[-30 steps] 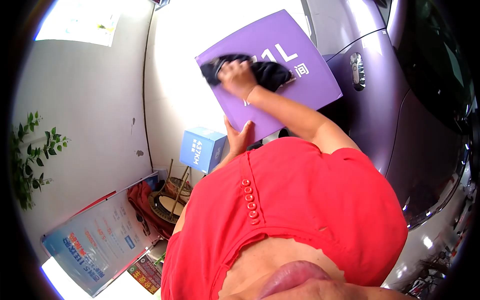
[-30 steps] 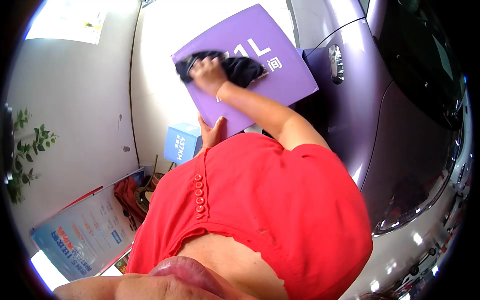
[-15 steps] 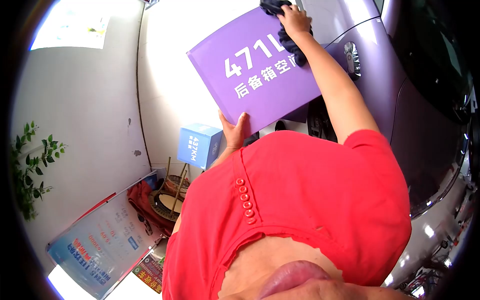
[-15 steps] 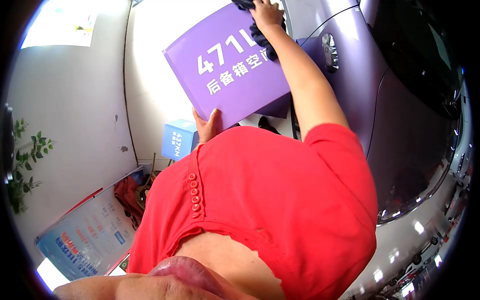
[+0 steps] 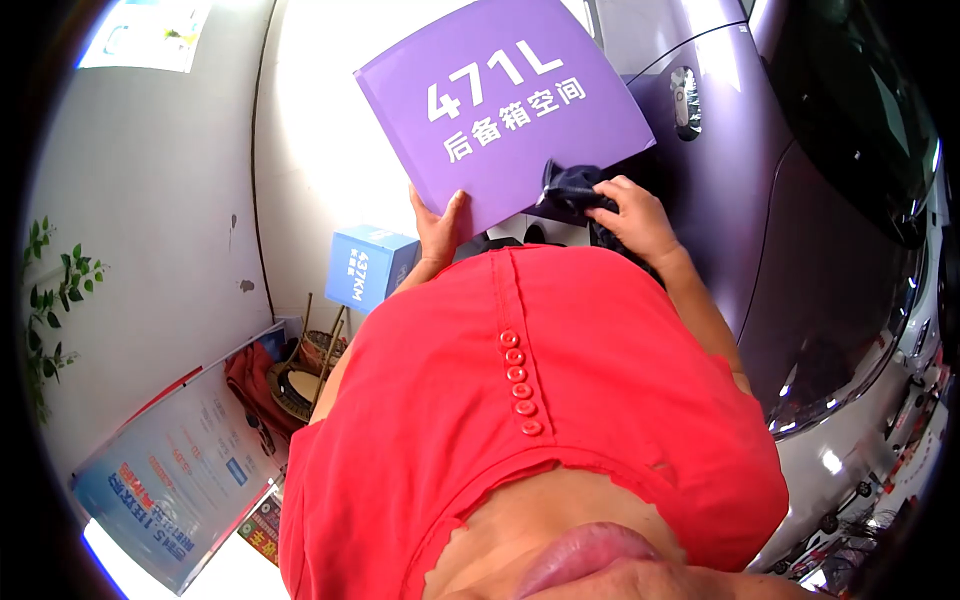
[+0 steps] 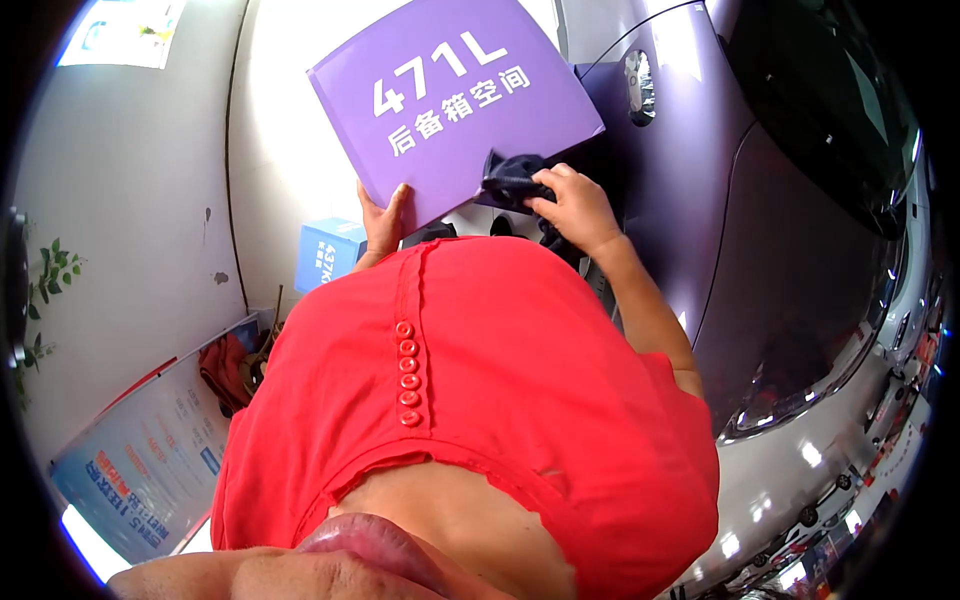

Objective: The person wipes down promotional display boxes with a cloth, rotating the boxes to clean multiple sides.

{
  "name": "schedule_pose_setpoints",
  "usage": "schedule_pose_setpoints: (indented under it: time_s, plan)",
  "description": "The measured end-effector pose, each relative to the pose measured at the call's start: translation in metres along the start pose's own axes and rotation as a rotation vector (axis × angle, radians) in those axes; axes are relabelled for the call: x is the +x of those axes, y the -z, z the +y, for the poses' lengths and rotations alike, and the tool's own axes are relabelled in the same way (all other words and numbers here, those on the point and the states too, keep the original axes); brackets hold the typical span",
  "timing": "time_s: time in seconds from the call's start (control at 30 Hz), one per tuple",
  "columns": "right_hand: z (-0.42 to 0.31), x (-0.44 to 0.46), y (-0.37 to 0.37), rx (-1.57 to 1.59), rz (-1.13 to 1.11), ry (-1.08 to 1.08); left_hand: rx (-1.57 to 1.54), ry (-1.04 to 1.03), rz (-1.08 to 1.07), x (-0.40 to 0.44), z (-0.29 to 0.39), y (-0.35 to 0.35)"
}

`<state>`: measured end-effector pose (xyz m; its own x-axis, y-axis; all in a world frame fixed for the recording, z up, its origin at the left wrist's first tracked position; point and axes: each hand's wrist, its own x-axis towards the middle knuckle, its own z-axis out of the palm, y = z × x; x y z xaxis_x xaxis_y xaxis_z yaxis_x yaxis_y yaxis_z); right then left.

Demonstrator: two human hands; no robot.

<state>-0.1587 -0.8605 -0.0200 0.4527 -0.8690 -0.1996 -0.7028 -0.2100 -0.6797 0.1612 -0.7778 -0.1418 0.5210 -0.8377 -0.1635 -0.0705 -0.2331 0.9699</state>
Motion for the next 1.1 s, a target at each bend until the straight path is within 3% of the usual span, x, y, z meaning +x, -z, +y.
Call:
schedule_pose_setpoints:
  time_s: [0.07, 0.13, 0.2, 0.23, 0.3, 0.33, 0.37, 0.43, 0.8, 0.97, 1.1]
  plan:
    - [-0.006, 0.012, 0.015, 0.438, 0.006, 0.060, -0.056, 0.045, -0.023, -0.002, 0.007, 0.001]
    - [-0.025, 0.035, 0.036, 0.520, 0.147, -0.011, 0.063, 0.004, -0.015, 0.003, -0.003, 0.007]
    - [-0.008, 0.073, 0.037, 0.308, 0.476, 0.079, 0.061, 0.022, -0.055, 0.006, 0.001, 0.013]
    - [0.008, 0.095, 0.032, 0.147, 0.563, 0.073, 0.200, 0.010, -0.057, 0.002, 0.023, 0.012]
    - [0.057, 0.144, 0.005, -0.205, 0.661, 0.022, 0.089, 0.025, 0.041, 0.008, 0.004, 0.002]
    - [0.048, 0.154, -0.013, -0.437, 0.623, -0.122, -0.019, 0.027, 0.127, 0.015, 0.004, -0.003]
    - [0.043, 0.160, -0.023, -0.500, 0.637, -0.085, 0.099, -0.043, 0.077, 0.021, 0.004, -0.006]
    - [0.032, 0.179, -0.028, -0.592, 0.634, -0.003, 0.032, -0.022, 0.074, 0.013, 0.007, -0.011]
    - [-0.027, 0.361, -0.069, -0.625, 0.531, 0.086, 0.164, 0.019, 0.108, 0.012, 0.003, -0.015]
    - [-0.127, 0.368, -0.124, -0.494, 0.429, 0.369, 0.169, 0.051, 0.112, 0.007, 0.023, -0.013]
    - [-0.161, 0.352, -0.174, -0.423, 0.291, 0.662, 0.142, 0.076, 0.108, 0.005, 0.023, -0.013]
